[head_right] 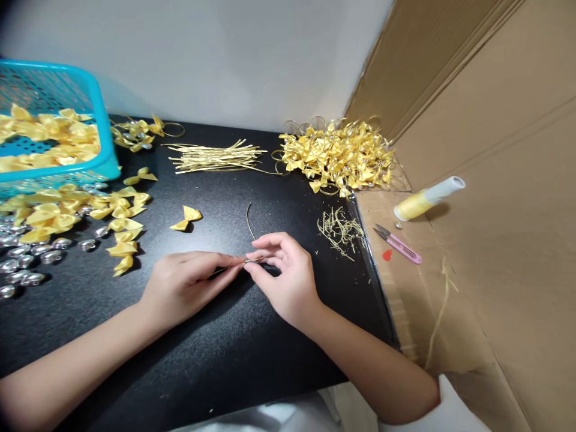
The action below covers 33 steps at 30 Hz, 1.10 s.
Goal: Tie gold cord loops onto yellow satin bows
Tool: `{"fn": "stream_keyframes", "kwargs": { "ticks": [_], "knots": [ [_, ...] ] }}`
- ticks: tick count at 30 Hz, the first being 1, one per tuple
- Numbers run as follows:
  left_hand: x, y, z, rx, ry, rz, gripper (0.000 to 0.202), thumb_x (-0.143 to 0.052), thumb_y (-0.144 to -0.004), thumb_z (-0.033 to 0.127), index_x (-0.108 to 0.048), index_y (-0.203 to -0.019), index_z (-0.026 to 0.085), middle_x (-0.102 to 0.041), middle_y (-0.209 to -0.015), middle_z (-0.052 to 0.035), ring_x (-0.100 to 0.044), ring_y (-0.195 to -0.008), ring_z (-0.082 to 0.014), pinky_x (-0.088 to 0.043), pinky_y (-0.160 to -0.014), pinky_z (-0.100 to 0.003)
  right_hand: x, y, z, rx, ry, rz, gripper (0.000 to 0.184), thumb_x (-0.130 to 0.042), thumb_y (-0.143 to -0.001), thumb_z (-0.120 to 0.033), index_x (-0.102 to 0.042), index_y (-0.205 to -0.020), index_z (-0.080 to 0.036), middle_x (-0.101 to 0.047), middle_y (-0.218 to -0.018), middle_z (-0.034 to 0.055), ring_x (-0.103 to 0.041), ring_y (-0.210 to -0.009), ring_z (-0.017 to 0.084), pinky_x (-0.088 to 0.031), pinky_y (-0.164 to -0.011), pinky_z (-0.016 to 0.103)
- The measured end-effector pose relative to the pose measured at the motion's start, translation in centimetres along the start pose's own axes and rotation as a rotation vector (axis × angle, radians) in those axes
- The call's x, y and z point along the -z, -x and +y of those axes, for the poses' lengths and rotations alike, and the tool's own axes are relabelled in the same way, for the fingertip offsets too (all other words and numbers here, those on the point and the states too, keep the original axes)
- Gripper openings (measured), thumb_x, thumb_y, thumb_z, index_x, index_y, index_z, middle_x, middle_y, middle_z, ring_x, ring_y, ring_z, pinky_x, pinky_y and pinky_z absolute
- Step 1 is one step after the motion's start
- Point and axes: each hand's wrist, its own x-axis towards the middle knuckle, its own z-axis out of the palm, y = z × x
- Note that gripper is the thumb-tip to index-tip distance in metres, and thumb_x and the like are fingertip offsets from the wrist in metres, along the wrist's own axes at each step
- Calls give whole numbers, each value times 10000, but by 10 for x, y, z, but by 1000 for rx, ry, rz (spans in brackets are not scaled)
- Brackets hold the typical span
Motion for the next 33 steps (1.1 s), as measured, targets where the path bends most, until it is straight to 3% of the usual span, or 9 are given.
{"fn": "stream_keyframes", "kwargs": {
  "ticks": [6, 13, 26, 33],
  "knots": [
    [-1, 0, 1, -35, -25, 11, 120, -610, -886, 182, -709, -826, 151, -786, -760, -23, -718, -582, -109, -516, -566, -149, 1, 0, 3, 92, 40, 31, 208, -730, -724, -119, -593, -848, -216, -639, -859, -3, -710, -775, 131, -601, -773, 282],
    [-5, 1, -2, -76, -38, 49, 160, -592, -906, 205, -700, -801, 150, -774, -717, -3, -701, -535, -99, -506, -518, -152, 2, -2, 4, 267, 117, -17, 199, -656, -750, -50, -600, -850, -212, -583, -895, -3, -634, -721, 86, -571, -729, 258],
    [-4, 1, -4, -102, -53, 52, 170, -592, -913, 213, -700, -805, 138, -770, -710, -16, -711, -550, -112, -513, -521, -162, 9, -6, 6, 314, 227, -179, 246, -656, -738, -43, -605, -895, -226, -579, -920, 9, -598, -799, 117, -554, -752, 278],
    [-4, 0, -3, -93, -27, 45, 168, -591, -913, 215, -698, -806, 142, -767, -706, -11, -696, -532, -97, -501, -517, -154, 9, -8, 7, 330, 221, -159, 217, -651, -758, -41, -604, -875, -217, -576, -862, -4, -593, -763, 109, -543, -718, 263]
  ]
}}
